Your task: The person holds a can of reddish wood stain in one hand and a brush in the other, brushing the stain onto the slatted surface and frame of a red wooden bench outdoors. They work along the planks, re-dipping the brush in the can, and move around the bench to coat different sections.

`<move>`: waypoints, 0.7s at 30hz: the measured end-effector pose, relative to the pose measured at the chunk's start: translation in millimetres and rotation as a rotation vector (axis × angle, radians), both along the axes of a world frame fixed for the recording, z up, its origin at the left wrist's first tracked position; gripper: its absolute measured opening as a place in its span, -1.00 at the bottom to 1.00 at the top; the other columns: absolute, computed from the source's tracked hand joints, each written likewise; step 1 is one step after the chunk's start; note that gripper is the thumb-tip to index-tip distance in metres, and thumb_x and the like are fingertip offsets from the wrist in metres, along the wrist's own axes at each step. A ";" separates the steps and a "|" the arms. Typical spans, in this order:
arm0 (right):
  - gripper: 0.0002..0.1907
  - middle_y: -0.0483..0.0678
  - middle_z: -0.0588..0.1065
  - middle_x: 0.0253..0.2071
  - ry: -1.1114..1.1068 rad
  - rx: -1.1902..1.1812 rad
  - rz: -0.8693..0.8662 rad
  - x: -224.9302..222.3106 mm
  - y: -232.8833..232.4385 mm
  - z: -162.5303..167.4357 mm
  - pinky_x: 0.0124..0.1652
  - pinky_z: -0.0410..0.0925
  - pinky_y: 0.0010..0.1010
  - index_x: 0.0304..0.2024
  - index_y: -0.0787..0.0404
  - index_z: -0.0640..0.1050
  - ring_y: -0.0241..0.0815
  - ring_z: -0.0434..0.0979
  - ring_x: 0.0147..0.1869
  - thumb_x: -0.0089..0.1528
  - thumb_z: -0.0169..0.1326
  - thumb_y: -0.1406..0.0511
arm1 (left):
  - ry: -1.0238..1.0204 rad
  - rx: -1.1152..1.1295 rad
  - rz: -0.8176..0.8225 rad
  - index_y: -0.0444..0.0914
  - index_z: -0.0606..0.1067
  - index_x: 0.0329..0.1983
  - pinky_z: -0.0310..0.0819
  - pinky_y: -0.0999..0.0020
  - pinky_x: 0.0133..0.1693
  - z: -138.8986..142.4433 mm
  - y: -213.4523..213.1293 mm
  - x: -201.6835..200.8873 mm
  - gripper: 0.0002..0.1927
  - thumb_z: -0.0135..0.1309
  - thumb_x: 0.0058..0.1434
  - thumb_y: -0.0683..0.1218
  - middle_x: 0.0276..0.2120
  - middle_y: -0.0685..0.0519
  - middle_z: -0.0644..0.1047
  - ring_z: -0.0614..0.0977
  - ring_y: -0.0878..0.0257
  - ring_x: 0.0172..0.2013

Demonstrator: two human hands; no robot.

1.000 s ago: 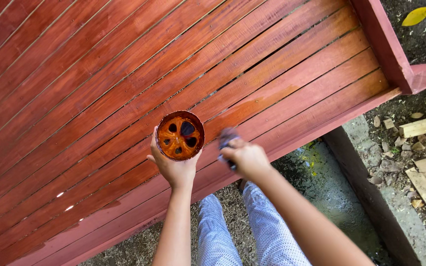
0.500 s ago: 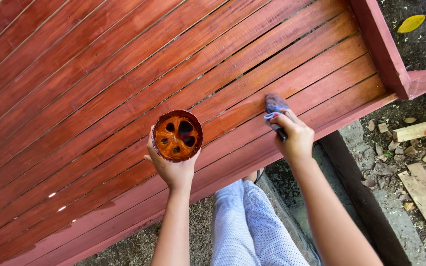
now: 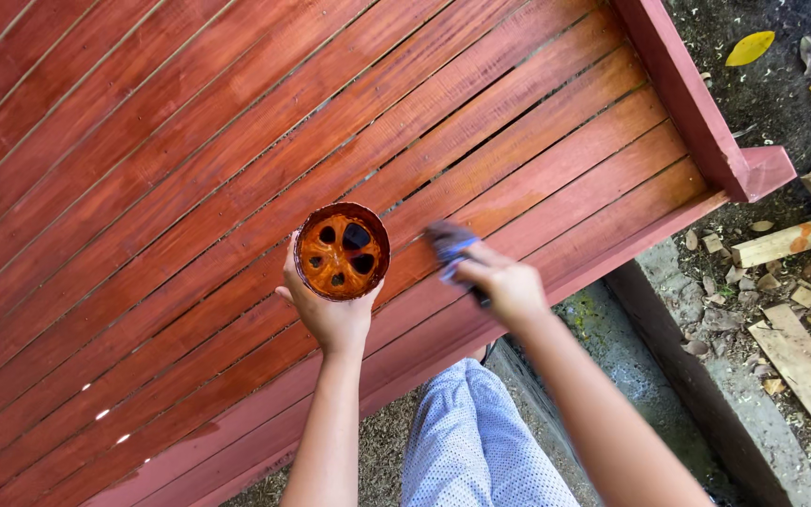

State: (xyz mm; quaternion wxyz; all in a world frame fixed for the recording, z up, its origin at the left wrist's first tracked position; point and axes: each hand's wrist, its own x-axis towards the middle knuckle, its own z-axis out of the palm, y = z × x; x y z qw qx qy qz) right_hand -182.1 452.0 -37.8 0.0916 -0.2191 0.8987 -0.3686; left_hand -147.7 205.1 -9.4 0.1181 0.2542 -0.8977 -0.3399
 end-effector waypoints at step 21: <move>-0.54 -0.08 0.62 -0.11 0.113 0.123 -0.430 -73.3 125.8 -20.6 -0.06 0.51 -0.30 -0.17 -0.02 0.61 -0.03 0.66 -0.04 -0.03 0.17 0.56 | -0.128 0.057 -0.268 -0.12 0.07 0.48 -0.37 -0.53 0.35 -14.8 44.7 -66.6 0.28 0.58 -0.27 0.09 0.42 0.04 0.26 0.24 -0.04 0.45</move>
